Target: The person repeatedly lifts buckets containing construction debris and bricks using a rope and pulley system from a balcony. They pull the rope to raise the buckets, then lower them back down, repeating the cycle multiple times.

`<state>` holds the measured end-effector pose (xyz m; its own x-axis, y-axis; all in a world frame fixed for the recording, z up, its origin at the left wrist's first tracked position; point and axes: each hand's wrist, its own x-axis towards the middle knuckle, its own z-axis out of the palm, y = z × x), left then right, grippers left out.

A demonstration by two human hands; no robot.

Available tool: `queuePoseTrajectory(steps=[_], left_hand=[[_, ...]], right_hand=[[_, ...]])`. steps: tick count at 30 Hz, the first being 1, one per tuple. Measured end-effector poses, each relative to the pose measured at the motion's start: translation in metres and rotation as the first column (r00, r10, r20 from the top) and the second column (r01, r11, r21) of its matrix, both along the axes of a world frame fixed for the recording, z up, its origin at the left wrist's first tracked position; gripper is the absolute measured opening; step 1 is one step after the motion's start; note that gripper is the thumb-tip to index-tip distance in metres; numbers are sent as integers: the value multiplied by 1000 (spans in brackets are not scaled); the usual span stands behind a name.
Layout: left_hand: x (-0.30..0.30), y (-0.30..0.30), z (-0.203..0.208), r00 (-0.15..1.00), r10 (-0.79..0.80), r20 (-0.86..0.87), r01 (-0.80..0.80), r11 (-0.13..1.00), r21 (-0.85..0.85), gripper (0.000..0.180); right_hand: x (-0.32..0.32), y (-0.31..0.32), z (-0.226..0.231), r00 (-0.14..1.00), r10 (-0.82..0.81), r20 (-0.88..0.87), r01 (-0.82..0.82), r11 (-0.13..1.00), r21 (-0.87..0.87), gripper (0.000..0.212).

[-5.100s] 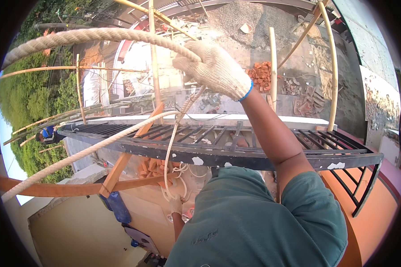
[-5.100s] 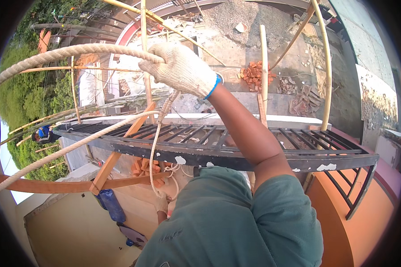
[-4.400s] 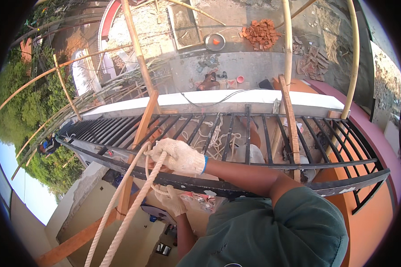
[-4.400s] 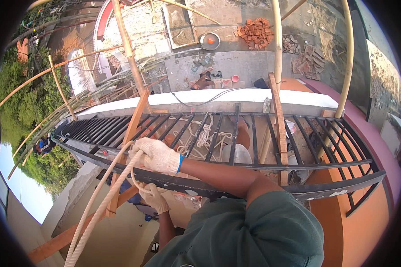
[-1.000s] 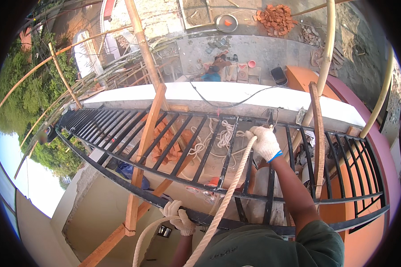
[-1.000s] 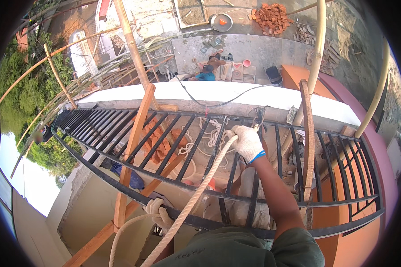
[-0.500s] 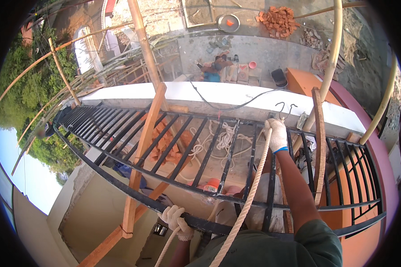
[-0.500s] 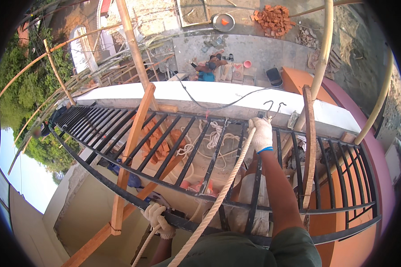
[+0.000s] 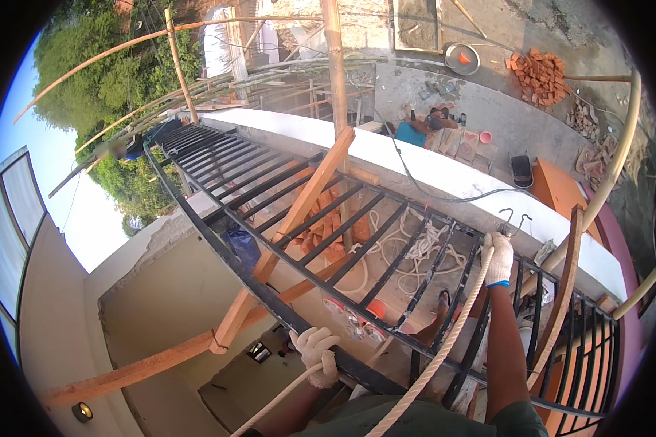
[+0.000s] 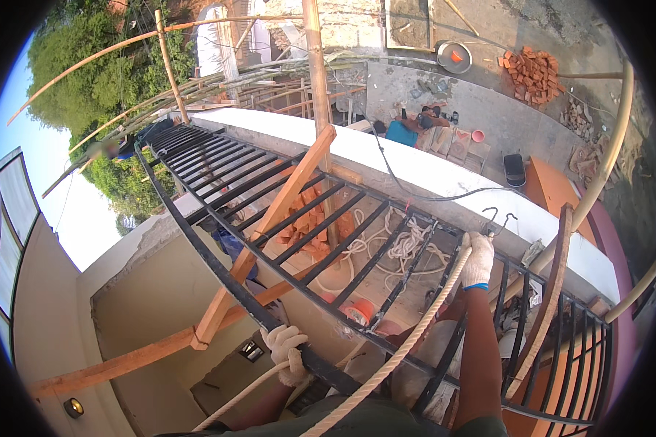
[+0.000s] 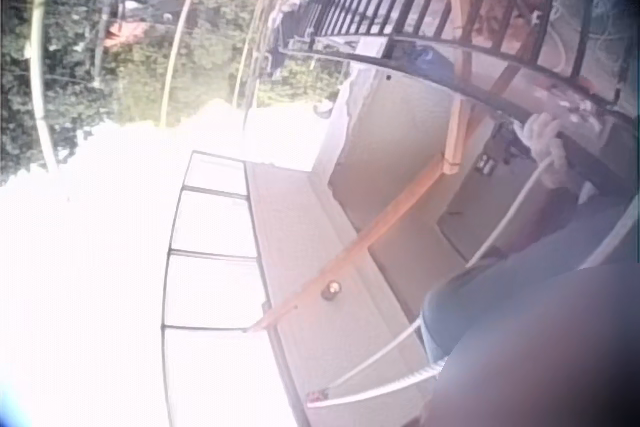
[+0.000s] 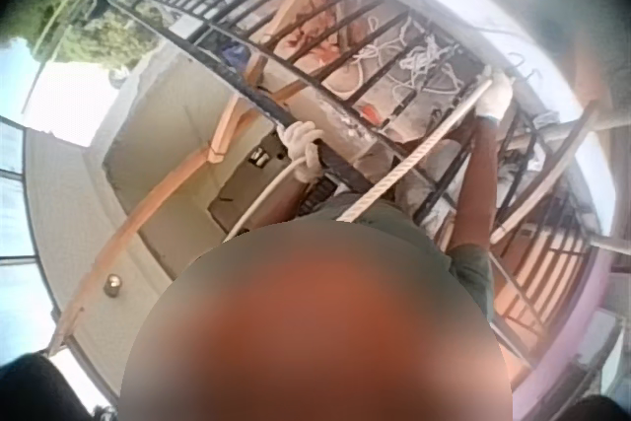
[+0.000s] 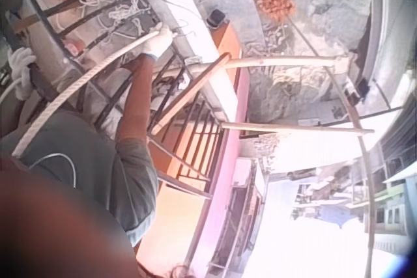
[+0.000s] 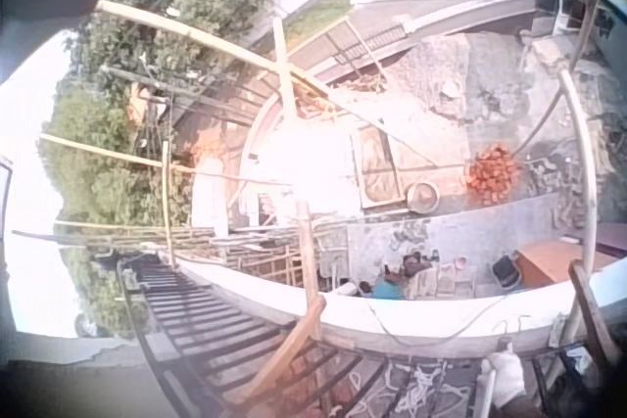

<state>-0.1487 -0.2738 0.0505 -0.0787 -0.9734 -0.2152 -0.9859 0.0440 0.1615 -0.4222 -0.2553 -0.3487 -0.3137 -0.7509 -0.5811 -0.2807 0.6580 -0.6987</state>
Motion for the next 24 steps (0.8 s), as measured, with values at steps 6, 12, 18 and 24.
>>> queuePoseTrajectory(steps=[6,12,18,24], left_hand=[[1,3,5,999,50,1,-50,998,38,37],[-2,-12,7,999,30,38,-32,999,44,37],[-2,-9,4,1000,22,-14,-21,997,77,32],[22,-46,3,968,-26,-251,101,951,292,30]], right_hand=[[-4,15,-10,998,48,29,-50,997,58,24],[29,14,-25,940,-153,306,116,984,135,20],[56,7,0,982,185,30,-185,982,-26,18],[84,4,4,945,322,62,-323,947,-3,18]])
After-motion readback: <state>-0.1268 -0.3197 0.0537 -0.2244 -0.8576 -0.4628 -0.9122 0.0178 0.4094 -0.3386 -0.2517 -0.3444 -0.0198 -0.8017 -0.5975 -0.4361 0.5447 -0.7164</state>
